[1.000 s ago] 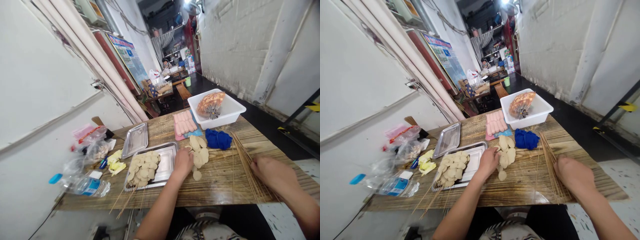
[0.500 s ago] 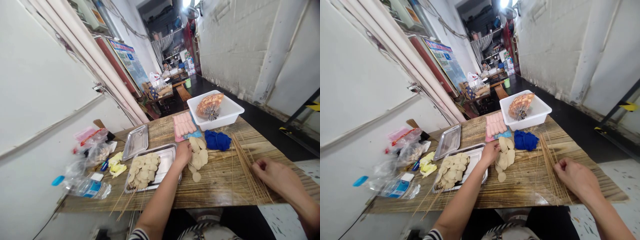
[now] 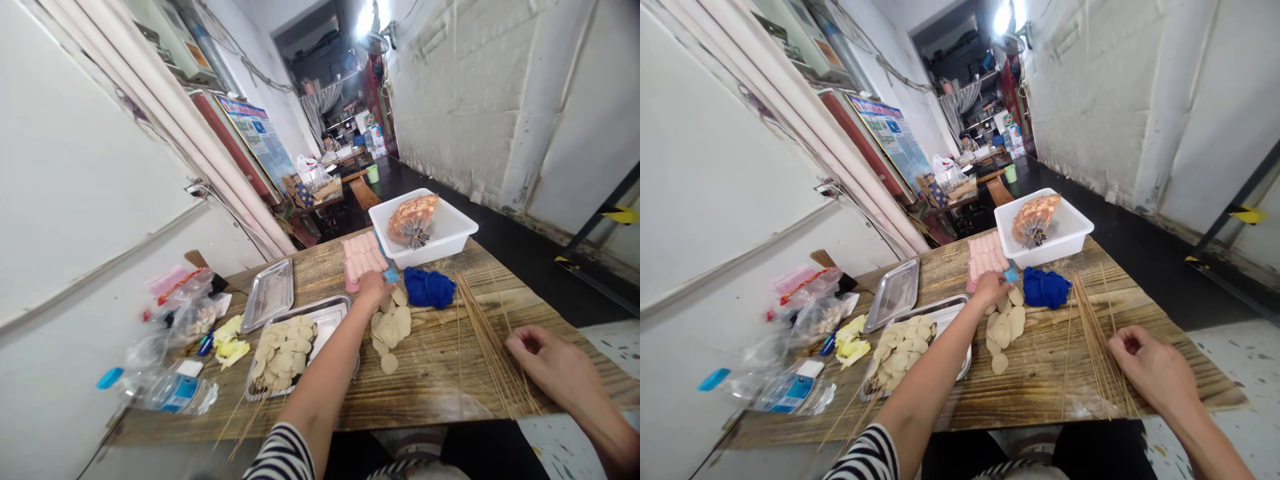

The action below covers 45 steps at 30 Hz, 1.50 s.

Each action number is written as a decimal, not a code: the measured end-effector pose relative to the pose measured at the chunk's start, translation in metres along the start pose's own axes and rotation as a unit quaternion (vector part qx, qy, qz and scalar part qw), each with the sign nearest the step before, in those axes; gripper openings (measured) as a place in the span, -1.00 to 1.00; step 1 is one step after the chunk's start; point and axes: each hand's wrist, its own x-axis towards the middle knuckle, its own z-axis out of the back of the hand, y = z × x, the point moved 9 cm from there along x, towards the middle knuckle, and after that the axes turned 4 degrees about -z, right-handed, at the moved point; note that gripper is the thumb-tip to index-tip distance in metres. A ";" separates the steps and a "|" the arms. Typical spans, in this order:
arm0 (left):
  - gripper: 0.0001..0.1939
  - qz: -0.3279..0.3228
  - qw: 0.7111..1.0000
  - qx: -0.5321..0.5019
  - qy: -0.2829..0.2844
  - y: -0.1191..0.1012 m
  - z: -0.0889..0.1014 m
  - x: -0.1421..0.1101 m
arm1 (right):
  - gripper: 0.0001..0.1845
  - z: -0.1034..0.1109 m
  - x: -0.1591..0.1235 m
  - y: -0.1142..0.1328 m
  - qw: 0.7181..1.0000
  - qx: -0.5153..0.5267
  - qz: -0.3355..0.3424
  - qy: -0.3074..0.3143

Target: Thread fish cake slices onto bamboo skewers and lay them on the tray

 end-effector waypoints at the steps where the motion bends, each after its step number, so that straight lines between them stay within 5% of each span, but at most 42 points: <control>1: -0.70 0.004 1.000 -0.009 0.011 0.000 -0.003 0.003 | -0.85 0.000 0.000 0.000 1.000 0.008 0.002 -0.001; 9: -0.85 0.011 0.991 -0.134 0.019 0.000 -0.007 0.008 | -0.85 0.004 -0.003 -0.004 0.997 0.070 0.025 -0.024; 15: -0.90 0.003 0.955 -0.296 -0.017 -0.007 0.008 -0.021 | -0.75 0.014 -0.038 0.007 0.986 0.143 0.055 -0.070; 17: -0.85 0.037 0.899 -0.436 -0.032 -0.005 0.013 -0.039 | -0.74 0.012 -0.060 0.023 0.974 0.203 0.077 -0.058; 22: -0.67 0.095 0.678 -0.727 -0.049 -0.006 0.021 -0.089 | -0.72 -0.034 -0.113 0.075 0.930 0.324 0.120 0.127; 26: -0.69 0.133 0.587 -0.796 -0.060 0.000 0.019 -0.118 | -0.71 -0.047 -0.134 0.096 0.925 0.302 0.182 0.138; 32: -0.74 0.108 0.556 -0.815 -0.120 0.010 0.036 -0.138 | -0.65 -0.047 -0.142 0.106 0.932 0.240 0.227 0.146; 40: -0.70 0.103 0.568 -0.802 -0.153 0.016 0.046 -0.145 | -0.67 -0.034 -0.148 0.116 0.935 0.241 0.232 0.120; 45: -0.73 0.114 0.554 -0.809 -0.159 0.021 0.043 -0.147 | -0.79 -0.011 -0.142 0.111 0.933 0.230 0.274 0.029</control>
